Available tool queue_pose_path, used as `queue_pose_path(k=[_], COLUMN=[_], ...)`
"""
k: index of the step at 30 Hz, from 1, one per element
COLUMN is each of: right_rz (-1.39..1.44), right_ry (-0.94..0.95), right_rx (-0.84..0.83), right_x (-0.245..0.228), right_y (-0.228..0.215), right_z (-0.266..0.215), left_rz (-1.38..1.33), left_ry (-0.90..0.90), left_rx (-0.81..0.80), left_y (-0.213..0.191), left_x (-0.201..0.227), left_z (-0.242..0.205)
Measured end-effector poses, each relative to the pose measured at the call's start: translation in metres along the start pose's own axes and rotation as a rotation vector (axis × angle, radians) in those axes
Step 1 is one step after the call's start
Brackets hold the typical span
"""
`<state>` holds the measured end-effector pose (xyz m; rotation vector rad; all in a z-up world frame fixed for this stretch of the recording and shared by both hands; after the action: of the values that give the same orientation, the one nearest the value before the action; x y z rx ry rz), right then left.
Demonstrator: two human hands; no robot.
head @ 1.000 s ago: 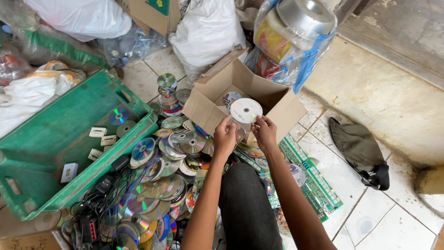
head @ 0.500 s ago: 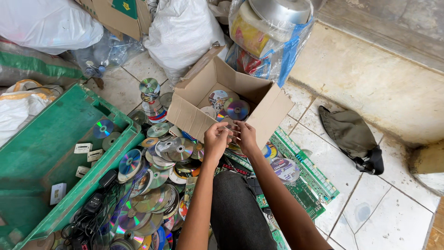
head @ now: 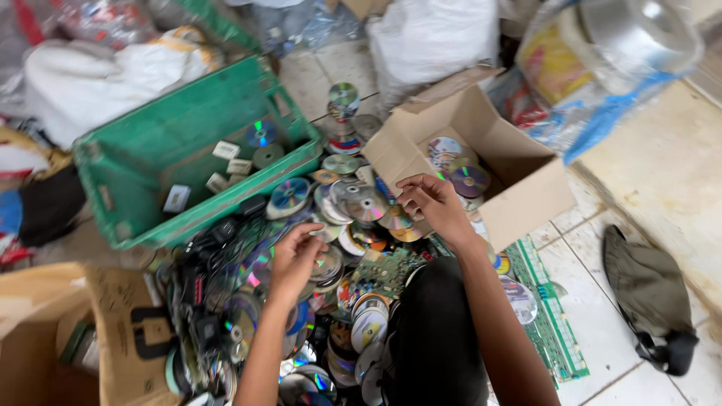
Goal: The person sits on the floor and sorts through a large pile of electronic waste, primarily CDs and circuit boards. They pick up individual items, briefly look at them, and place them into either a green crate or a cardboard box.
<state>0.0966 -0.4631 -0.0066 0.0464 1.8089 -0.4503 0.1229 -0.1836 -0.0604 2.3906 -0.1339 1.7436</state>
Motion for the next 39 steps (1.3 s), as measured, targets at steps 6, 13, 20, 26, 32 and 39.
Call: queue_pose_path(k=[6,13,20,26,32,39], right_rz=[-0.144,-0.183,-0.199,-0.303,-0.501,-0.335], right_ry=[-0.129,-0.105,-0.043,-0.054,-0.124,0.057], right_rx=[-0.223,-0.386,-0.487,-0.529,-0.43,-0.539], right_x=[-0.038,0.026,0.091,0.133,0.205,0.216], right_y=[0.138,0.29,0.369,0.386,0.404,0.403], right_z=[-0.017,-0.023,-0.052,-0.061,-0.057,-0.093], left_rz=[-0.081,-0.264,-0.182,0.097,0.353,0.717], left_ry=[0.008,-0.091,-0.2,-0.309,-0.344,-0.294], left_rx=[0.308,0.459,0.625,0.656,0.528,0.568], left_y=[-0.133,-0.199,-0.255,-0.267,-0.231,-0.228], left_x=[-0.032,-0.121,-0.216,-0.264,-0.245,-0.248], left_z=[-0.027,-0.036,-0.045,-0.063,-0.077,-0.075])
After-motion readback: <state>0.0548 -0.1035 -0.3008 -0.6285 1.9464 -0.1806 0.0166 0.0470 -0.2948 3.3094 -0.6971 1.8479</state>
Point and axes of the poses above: each hand's wrist, its own z-axis towards the middle knuckle, its own y-axis out of the palm, x = y × z, the point moved 6 cm from there along z, towards the middle knuckle, and after that the axes turned 10 degrees about -z, right-handed, at the moved point
